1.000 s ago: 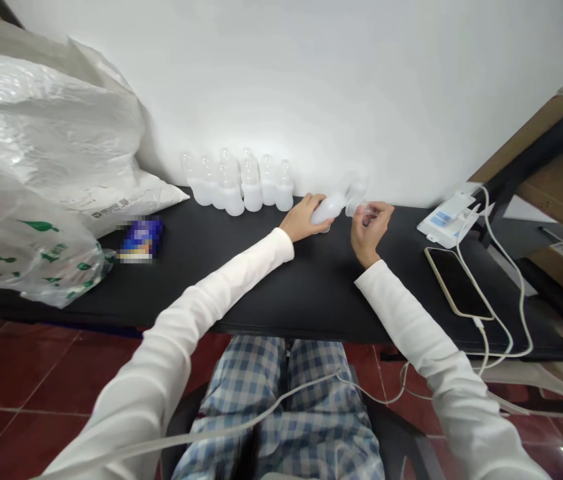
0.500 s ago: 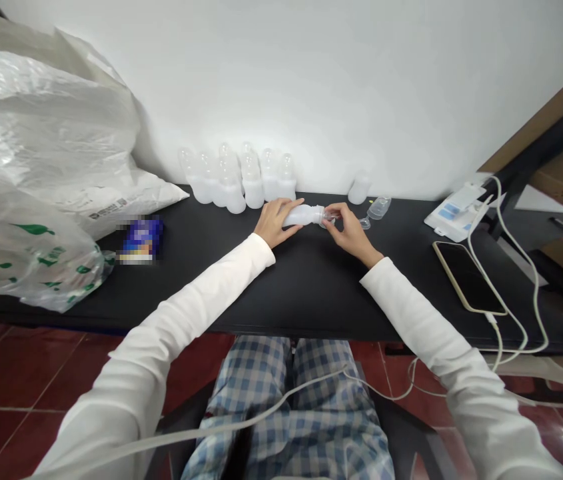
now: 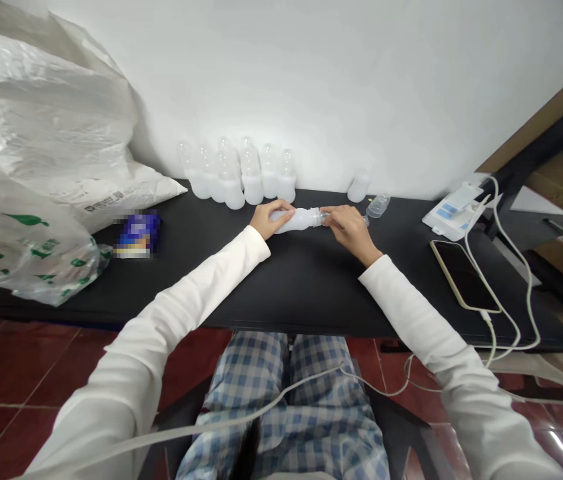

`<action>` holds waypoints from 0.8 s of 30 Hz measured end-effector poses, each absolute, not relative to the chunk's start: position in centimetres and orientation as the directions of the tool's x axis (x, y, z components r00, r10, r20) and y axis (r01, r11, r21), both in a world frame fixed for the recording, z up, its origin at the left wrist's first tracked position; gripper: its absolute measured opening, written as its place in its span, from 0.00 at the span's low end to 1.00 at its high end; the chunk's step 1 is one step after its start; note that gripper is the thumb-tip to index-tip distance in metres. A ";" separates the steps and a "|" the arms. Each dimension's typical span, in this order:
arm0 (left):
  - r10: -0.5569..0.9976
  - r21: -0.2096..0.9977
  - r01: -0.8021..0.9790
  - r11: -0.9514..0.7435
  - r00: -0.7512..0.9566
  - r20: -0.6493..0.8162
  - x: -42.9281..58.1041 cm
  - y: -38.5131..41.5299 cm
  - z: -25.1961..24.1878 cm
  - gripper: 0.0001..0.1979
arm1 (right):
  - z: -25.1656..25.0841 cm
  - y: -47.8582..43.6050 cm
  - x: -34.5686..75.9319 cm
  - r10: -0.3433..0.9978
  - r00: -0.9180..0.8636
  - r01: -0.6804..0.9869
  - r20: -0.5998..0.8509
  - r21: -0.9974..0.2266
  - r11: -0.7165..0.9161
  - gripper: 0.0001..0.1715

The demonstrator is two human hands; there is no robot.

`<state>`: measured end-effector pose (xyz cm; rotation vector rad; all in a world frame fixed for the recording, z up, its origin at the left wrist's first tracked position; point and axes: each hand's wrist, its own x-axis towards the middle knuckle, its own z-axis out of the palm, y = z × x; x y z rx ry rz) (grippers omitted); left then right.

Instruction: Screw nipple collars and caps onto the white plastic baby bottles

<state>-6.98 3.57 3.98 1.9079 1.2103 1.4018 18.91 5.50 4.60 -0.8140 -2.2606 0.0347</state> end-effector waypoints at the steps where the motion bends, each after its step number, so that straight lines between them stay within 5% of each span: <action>1: 0.873 0.816 0.329 -0.474 0.054 0.485 -7.0 3.6 4.0 0.18 | 4.6 5.4 18.9 0.566 -0.540 0.546 0.623 -0.251 0.799 0.16; 3: 0.911 0.891 0.208 -0.403 0.003 0.412 -7.0 4.0 4.0 0.21 | 4.7 5.1 18.7 0.570 -0.530 0.546 0.629 -0.262 0.796 0.15; 6: 0.989 0.993 0.017 -0.120 0.083 0.118 -7.1 4.7 3.9 0.23 | 4.8 4.9 18.7 0.569 -0.514 0.545 0.641 -0.269 0.794 0.15; 10: 0.960 0.991 -0.006 0.134 0.248 -0.128 -7.3 5.4 3.7 0.21 | 5.0 4.9 18.8 0.566 -0.518 0.538 0.642 -0.269 0.798 0.15; 14: 0.987 0.999 0.033 0.030 0.159 -0.034 -7.4 5.1 3.7 0.22 | 4.6 5.2 18.8 0.577 -0.524 0.499 0.627 -0.323 0.804 0.17; 18: 0.951 0.936 0.167 -0.309 0.065 0.302 -7.3 4.4 3.7 0.20 | 4.0 5.9 18.7 0.610 -0.512 0.463 0.604 -0.404 0.789 0.19; 24: 0.849 0.711 0.469 -0.524 0.225 0.478 -7.1 3.6 3.5 0.31 | 3.9 6.3 18.9 0.626 -0.466 0.515 0.625 -0.384 0.766 0.19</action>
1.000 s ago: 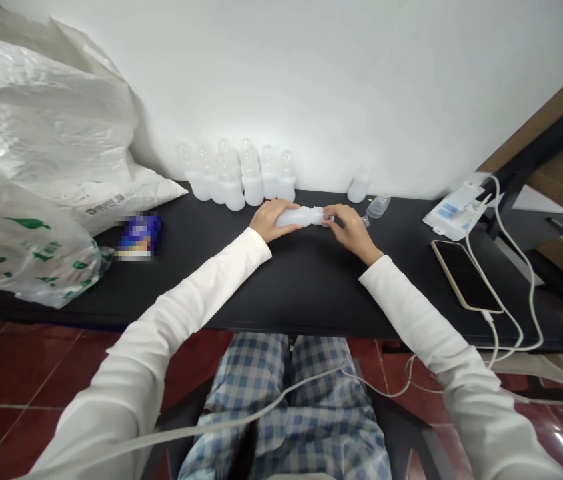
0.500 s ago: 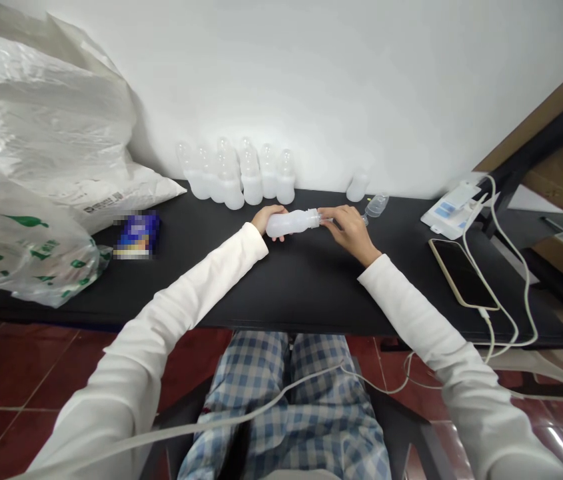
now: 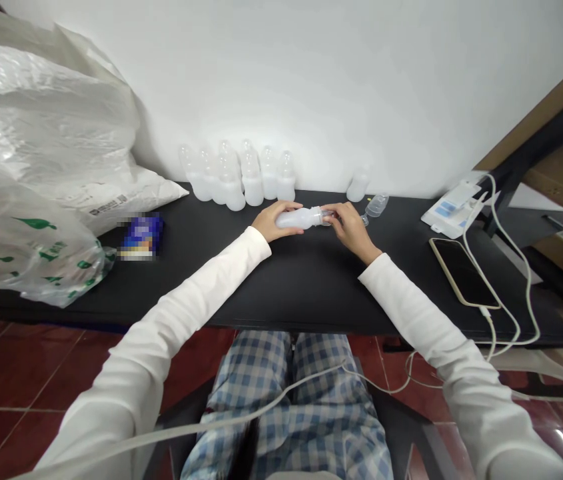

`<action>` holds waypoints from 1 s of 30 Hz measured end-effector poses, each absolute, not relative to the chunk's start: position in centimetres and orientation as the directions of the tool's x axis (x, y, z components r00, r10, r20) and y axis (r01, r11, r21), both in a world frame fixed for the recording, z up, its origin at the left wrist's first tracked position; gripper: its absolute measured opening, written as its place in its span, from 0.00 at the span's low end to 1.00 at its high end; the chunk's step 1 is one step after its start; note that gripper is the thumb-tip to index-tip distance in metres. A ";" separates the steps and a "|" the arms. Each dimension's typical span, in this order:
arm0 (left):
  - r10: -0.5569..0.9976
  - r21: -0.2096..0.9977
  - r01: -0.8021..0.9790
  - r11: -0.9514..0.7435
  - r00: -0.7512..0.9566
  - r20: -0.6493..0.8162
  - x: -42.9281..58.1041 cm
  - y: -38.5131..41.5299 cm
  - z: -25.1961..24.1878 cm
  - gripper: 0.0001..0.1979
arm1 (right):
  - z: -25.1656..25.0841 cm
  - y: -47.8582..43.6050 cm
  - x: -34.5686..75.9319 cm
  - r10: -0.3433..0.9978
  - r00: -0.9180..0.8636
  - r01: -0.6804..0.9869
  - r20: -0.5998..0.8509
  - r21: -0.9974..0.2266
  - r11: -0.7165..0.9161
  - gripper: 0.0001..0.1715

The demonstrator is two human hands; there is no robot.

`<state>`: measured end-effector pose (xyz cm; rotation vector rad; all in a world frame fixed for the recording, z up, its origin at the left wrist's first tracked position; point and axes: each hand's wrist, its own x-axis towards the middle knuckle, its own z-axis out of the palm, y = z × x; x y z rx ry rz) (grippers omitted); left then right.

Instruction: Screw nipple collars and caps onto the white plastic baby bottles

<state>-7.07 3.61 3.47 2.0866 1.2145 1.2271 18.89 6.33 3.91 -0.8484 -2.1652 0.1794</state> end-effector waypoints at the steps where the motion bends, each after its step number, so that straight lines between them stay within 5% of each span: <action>1: 0.821 0.648 0.512 -0.565 0.263 0.507 -7.0 3.6 3.4 0.31 | 3.9 6.4 18.9 0.632 -0.476 0.535 0.612 -0.369 0.760 0.20; 7: 0.620 0.201 0.707 -0.678 0.402 0.674 -7.5 4.0 3.2 0.28 | 4.5 5.9 19.0 0.654 -0.572 0.619 0.495 -0.262 0.740 0.23; 10: 0.556 0.073 0.726 -0.684 0.453 0.697 -7.9 4.2 3.2 0.27 | 5.2 5.4 19.1 0.654 -0.587 0.625 0.477 -0.245 0.741 0.23; 16: 0.585 0.078 0.723 -0.686 0.484 0.651 -8.2 4.2 2.9 0.32 | 5.2 5.2 19.1 0.608 -0.617 0.543 0.501 -0.288 0.789 0.33; 23: 0.497 0.010 0.673 -0.740 0.537 0.682 -8.2 4.4 2.9 0.32 | 5.2 5.1 19.2 0.594 -0.642 0.512 0.485 -0.305 0.803 0.28; 30: 0.438 -0.104 0.688 -0.718 0.564 0.700 -7.9 4.7 2.7 0.18 | 5.2 3.9 17.8 0.784 -0.468 0.388 0.407 -0.703 0.596 0.36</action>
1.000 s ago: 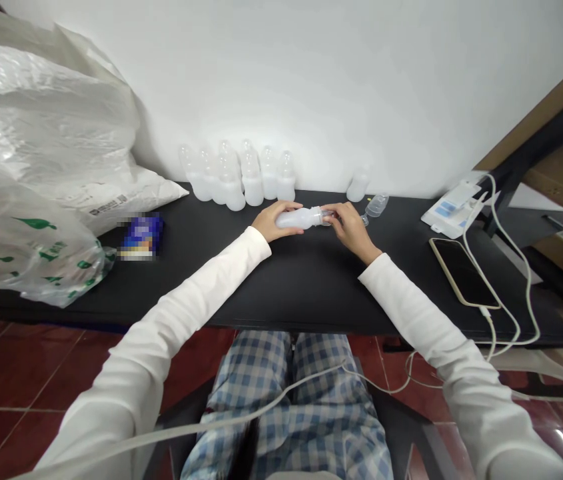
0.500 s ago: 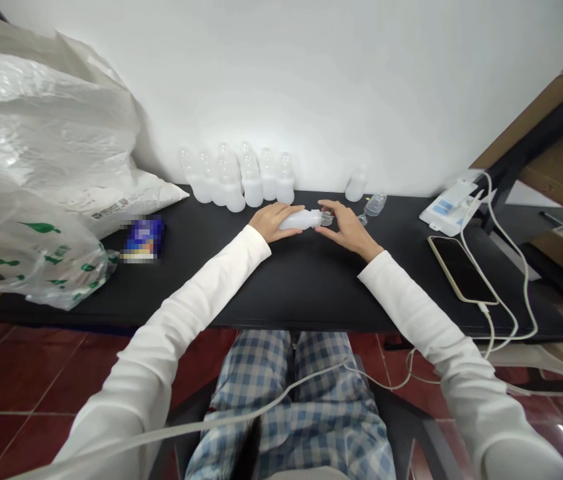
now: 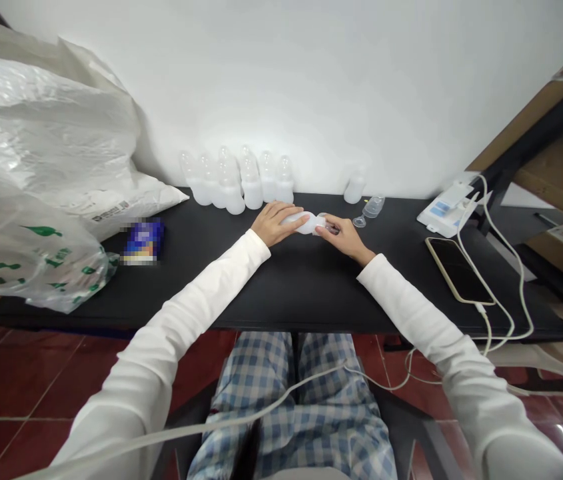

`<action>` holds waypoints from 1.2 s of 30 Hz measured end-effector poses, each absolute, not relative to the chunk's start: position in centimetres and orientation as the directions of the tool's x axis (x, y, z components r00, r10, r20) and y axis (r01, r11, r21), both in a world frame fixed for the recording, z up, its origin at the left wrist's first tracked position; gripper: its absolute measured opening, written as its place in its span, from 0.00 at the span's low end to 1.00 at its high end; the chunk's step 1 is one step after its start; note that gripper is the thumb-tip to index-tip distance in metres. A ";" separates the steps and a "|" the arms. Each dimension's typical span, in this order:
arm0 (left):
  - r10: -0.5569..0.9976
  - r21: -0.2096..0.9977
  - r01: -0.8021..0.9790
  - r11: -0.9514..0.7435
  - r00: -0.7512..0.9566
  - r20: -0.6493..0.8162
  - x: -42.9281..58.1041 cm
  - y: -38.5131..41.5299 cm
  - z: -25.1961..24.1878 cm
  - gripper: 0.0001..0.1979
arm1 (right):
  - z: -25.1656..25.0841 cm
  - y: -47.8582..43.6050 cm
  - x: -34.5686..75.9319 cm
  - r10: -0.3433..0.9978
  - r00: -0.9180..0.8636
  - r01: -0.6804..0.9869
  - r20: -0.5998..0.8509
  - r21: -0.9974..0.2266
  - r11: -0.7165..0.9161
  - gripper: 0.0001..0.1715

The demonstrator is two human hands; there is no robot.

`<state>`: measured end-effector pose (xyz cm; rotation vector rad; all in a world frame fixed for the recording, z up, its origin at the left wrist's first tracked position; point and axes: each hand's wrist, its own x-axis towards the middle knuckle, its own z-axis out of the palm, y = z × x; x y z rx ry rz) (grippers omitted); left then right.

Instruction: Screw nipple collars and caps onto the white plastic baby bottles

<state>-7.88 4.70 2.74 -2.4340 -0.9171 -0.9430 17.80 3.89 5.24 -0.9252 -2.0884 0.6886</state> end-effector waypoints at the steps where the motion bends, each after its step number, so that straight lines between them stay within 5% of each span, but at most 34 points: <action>1: 0.444 -0.098 0.703 -0.704 0.543 0.713 -7.8 4.7 2.7 0.16 | 5.2 3.7 17.5 0.813 -0.447 0.350 0.374 -0.763 0.543 0.37; 9: 0.475 -0.105 0.692 -0.714 0.589 0.654 -8.0 4.9 3.0 0.19 | 5.2 4.7 17.2 0.837 -0.545 0.314 0.046 -0.915 0.254 0.47; 14: 0.490 -0.058 0.674 -0.736 0.590 0.642 -8.1 4.7 3.1 0.31 | 5.1 4.8 18.1 0.842 -0.419 0.443 0.340 -0.734 0.516 0.34; 18: 0.548 0.025 0.685 -0.728 0.560 0.621 -8.2 4.6 2.5 0.32 | 4.9 4.9 18.4 0.752 -0.519 0.520 0.407 -0.548 0.655 0.27; 22: 0.581 0.060 0.685 -0.726 0.564 0.587 -8.1 4.6 2.2 0.32 | 4.9 4.9 18.3 0.743 -0.542 0.433 0.393 -0.627 0.647 0.27; 28: 0.481 -0.039 0.647 -0.762 0.605 0.635 -7.6 4.4 3.0 0.30 | 5.7 4.7 18.7 0.746 -0.566 0.468 0.350 -0.609 0.640 0.26; 33: 0.501 -0.066 0.689 -0.722 0.586 0.637 -7.3 4.2 3.7 0.27 | 6.4 5.4 19.7 0.707 -0.540 0.553 0.456 -0.441 0.707 0.29; 36: 0.492 -0.071 0.684 -0.726 0.589 0.642 -7.5 4.2 3.5 0.30 | 6.9 6.5 21.5 0.694 -0.377 0.666 0.613 -0.341 0.663 0.36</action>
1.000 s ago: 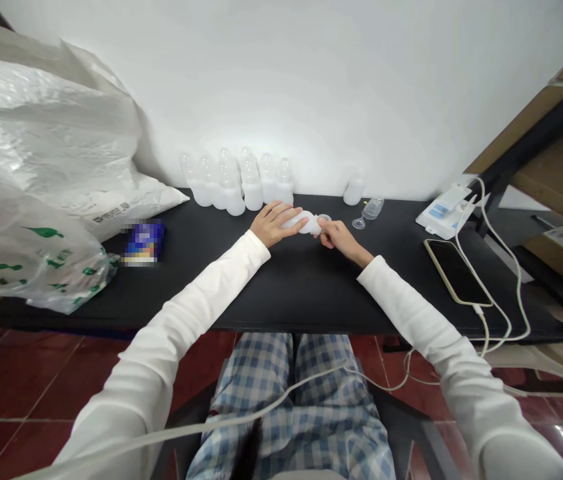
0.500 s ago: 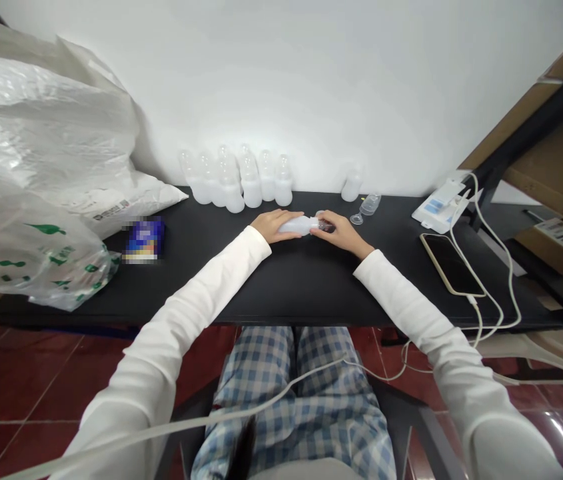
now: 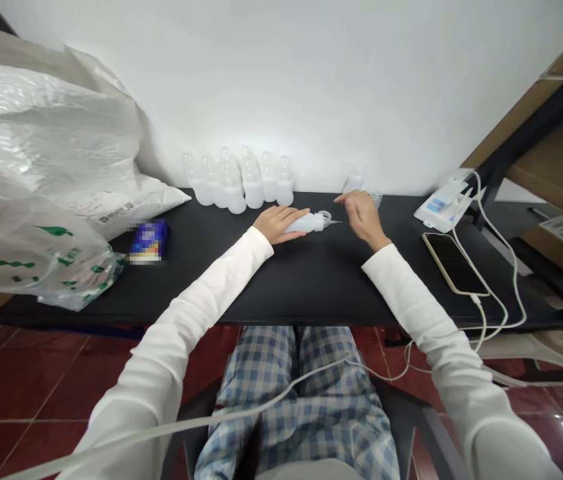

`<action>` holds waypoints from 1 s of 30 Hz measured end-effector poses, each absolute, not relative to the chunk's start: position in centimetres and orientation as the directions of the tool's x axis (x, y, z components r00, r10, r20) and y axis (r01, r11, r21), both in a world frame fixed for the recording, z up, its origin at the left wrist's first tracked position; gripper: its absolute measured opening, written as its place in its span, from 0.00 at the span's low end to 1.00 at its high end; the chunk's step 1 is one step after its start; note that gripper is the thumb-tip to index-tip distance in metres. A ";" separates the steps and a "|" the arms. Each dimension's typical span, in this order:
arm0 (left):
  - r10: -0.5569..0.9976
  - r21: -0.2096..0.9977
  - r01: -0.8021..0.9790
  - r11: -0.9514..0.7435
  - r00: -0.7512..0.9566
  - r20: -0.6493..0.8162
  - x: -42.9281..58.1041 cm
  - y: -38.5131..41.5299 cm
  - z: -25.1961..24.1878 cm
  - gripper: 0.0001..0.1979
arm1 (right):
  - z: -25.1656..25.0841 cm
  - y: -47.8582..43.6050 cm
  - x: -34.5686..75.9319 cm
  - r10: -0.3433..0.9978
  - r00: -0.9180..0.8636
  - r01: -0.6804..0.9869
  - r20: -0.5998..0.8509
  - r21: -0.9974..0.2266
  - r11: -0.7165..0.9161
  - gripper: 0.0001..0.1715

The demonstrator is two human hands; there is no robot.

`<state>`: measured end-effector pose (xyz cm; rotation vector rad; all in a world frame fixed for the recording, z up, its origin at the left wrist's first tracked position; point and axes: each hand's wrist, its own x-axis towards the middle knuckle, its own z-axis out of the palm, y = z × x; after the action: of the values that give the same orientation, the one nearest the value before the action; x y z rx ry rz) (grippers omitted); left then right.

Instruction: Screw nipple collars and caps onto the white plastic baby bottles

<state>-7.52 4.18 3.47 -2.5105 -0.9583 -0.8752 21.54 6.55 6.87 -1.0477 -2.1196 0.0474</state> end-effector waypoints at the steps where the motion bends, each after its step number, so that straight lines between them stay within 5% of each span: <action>1: 0.484 -0.080 0.682 -0.727 0.591 0.645 -7.6 4.2 3.3 0.31 | 6.9 7.1 22.4 0.712 -0.264 0.747 0.651 -0.329 0.578 0.36; 4: 0.468 -0.100 0.693 -0.714 0.578 0.669 -7.9 4.4 3.0 0.31 | 6.3 8.8 25.3 0.731 -0.002 0.895 0.682 -0.325 0.306 0.30; 8: 0.463 -0.082 0.698 -0.712 0.554 0.692 -8.1 4.6 2.8 0.31 | 4.8 10.6 28.0 0.790 0.108 0.936 0.603 -0.331 0.124 0.26; 15: 0.576 0.045 0.784 -0.619 0.414 0.705 -8.4 4.1 2.5 0.31 | 6.3 9.7 26.8 0.709 0.127 0.868 0.693 -0.424 0.259 0.19; 20: 0.641 0.104 0.810 -0.577 0.370 0.673 -9.5 4.2 2.4 0.30 | 5.5 8.6 23.5 0.786 -0.018 0.527 0.617 -0.662 0.532 0.21; 30: 0.663 0.145 0.779 -0.611 0.403 0.631 -9.3 3.5 3.4 0.31 | 4.2 6.2 19.3 0.844 -0.315 0.244 0.433 -0.823 0.514 0.27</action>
<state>-9.25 3.47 3.45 -2.4822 -1.2893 -0.9941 19.29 6.15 4.22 -0.9055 -1.8276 0.8121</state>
